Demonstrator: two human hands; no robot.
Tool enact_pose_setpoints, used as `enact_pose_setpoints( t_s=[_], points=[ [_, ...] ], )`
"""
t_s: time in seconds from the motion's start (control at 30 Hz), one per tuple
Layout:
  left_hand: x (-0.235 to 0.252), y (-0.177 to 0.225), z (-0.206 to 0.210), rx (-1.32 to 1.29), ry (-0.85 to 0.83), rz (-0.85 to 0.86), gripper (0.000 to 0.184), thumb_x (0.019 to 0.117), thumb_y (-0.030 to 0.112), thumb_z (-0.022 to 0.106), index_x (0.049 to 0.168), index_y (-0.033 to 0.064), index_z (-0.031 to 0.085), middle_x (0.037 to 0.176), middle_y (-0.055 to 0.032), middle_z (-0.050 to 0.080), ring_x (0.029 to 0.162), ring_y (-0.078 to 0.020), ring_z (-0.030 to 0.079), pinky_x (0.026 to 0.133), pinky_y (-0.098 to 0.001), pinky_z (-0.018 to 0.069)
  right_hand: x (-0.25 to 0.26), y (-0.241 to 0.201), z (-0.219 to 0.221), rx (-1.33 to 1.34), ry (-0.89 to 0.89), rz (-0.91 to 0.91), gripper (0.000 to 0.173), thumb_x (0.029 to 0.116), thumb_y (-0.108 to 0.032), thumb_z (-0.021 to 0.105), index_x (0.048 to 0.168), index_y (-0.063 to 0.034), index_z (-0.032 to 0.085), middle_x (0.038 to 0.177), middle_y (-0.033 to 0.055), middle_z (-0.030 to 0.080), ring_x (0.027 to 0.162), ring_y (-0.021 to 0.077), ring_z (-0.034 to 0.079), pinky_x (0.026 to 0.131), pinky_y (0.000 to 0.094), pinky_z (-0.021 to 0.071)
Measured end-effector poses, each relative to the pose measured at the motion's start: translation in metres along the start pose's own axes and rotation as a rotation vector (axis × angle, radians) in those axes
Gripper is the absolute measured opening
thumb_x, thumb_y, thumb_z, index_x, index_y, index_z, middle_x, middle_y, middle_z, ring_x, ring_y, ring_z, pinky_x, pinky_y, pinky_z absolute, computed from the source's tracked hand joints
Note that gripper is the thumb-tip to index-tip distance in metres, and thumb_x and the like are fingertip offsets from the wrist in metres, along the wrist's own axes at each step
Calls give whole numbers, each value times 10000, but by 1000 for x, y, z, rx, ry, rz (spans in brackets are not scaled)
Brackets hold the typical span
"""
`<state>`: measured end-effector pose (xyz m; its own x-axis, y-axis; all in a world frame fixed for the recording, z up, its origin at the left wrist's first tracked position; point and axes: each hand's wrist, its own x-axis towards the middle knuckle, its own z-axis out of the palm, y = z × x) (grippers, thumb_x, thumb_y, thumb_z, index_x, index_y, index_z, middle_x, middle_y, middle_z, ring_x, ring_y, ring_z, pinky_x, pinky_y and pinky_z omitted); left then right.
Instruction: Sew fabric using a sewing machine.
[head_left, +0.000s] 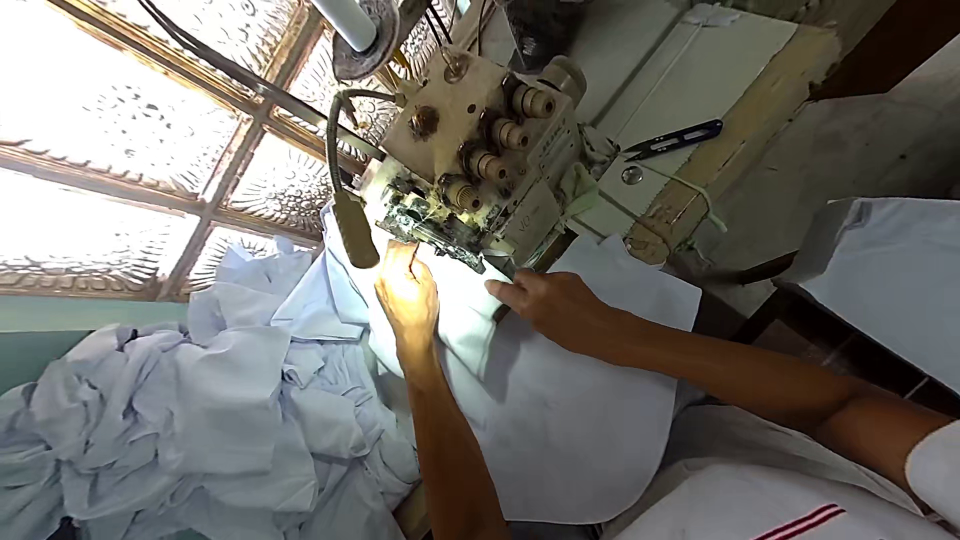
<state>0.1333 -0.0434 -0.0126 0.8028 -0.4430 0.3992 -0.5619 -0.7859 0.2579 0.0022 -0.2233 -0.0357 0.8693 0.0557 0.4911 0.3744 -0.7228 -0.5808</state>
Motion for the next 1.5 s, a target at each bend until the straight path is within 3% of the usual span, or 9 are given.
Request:
enact_pose_setpoints(
  t_s=[0.1,0.37,0.43,0.5,0.6,0.77,0.93,1.27,1.5],
  points=[
    [27,-4,4,111,-23,-180,295,1023,44,444,1005,-162,654,1034,-357,656,1015,-494,643,907,-616,457,12,-3,5,-169,43,-23,264,880,6,679,1129,-21,760,757,171,642,535,293,619,468,375,495],
    [64,-57,5,170,0,-193,385,1010,118,522,1320,-102,580,1311,-330,612,1271,-484,570,1080,-643,392,-10,2,-3,-194,161,-71,140,862,-1,670,961,-30,764,682,123,656,532,260,633,488,367,480],
    [64,-60,3,244,73,-202,398,1024,162,498,1354,-39,592,1398,-267,584,1341,-442,521,1131,-598,354,-19,15,-16,-158,89,31,138,895,-6,671,1007,-16,751,800,169,698,644,335,686,564,456,546],
    [51,-52,-2,301,232,-160,388,1021,141,468,1334,-25,628,1391,-296,570,1324,-494,496,1093,-629,343,-15,39,-35,-143,-100,187,201,943,-41,674,1130,18,721,1061,242,698,941,444,692,791,566,565],
    [3,-26,-20,257,432,-97,348,1046,144,451,1273,-58,621,1335,-300,576,1298,-454,516,1093,-542,392,-2,80,-51,-70,-399,239,315,975,-117,683,1254,29,676,1307,266,605,1226,491,553,1007,626,450],
    [-123,11,-37,94,482,-248,203,957,-11,549,1059,-168,629,1020,-309,628,913,-319,638,800,-360,540,4,103,-46,1,-392,-51,115,957,-1,643,960,34,752,1008,228,709,1012,425,673,922,564,518],
    [-216,10,-30,15,290,-453,137,919,-56,608,968,-116,720,972,-257,660,802,-211,634,704,-250,525,-1,107,-45,-32,-378,-64,221,987,-158,675,1101,20,738,1116,241,677,1053,441,655,907,579,526],
    [-218,3,-48,26,170,-558,84,866,-56,701,930,-99,733,945,-254,680,755,-252,661,702,-336,546,18,106,-55,-30,-553,-22,131,966,-43,669,1053,23,741,1039,226,674,1007,413,662,903,577,509],
    [-210,3,-56,-2,110,-673,238,875,-45,723,1108,-89,707,1178,-269,640,741,-204,633,672,-310,527,11,105,-58,-110,-440,-127,88,948,-3,656,911,48,716,891,221,670,875,409,680,796,565,531]
  ],
)
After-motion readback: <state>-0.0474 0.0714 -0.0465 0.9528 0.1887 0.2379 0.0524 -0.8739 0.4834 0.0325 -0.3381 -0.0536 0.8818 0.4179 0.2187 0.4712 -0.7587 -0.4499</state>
